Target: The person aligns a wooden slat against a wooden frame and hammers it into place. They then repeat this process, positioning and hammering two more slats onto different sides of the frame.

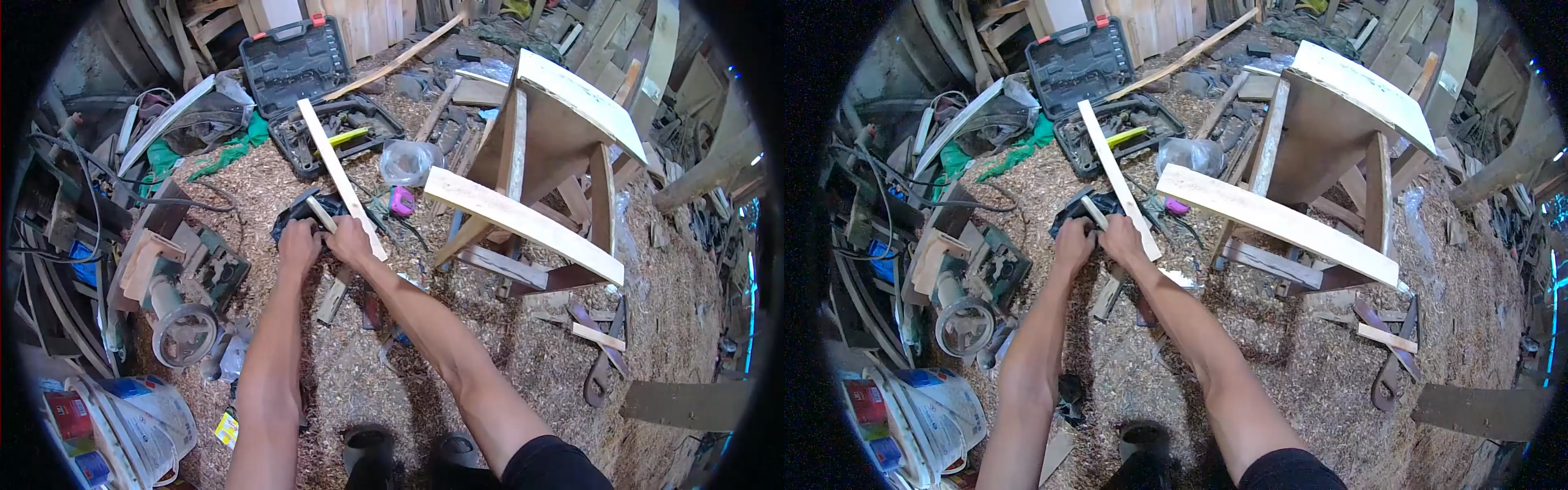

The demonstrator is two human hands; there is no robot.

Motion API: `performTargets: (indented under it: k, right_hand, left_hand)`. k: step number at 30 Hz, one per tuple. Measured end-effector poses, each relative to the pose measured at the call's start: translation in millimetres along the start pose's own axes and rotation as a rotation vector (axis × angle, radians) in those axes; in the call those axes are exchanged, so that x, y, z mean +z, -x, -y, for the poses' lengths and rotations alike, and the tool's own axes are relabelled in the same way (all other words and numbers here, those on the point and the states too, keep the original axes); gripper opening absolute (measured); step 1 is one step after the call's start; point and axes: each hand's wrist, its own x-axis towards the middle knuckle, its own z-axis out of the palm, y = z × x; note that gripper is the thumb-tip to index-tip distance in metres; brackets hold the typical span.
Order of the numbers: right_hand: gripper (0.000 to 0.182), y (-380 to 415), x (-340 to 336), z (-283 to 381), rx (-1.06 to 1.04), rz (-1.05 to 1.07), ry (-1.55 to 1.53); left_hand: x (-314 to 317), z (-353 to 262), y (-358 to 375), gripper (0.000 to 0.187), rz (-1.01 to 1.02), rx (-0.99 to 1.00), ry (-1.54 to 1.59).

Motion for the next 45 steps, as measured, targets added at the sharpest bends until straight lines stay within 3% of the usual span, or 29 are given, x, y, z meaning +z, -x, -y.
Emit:
performTargets:
  k: [4, 10, 18, 30, 39, 45]
  right_hand:
    - [0.029, -2, -3, 10, -0.048, 0.024, -0.035]
    - [0.027, 4, -15, 32, -0.056, -0.039, -0.022]
    - [0.033, 3, -31, 28, -0.01, -0.057, 0.011]
    - [0.032, 8, -11, 35, 0.03, -0.061, 0.013]
    - [0.031, 23, -28, 58, -0.004, -0.142, 0.061]
    - [0.027, 41, -41, 69, -0.095, -0.203, 0.043]
  left_hand:
    - [-10, 10, -1, 0.02, -0.038, 0.134, 0.063]
    - [-27, 5, -7, 0.02, 0.017, 0.126, 0.254]
    - [-27, -14, -11, 0.022, -0.021, 0.2, 0.212]
    - [-43, -7, -3, 0.025, 0.06, 0.112, 0.312]
    - [-35, -14, -6, 0.028, -0.142, 0.108, 0.379]
    - [-62, -19, 4, 0.025, -0.048, 0.046, 0.384]
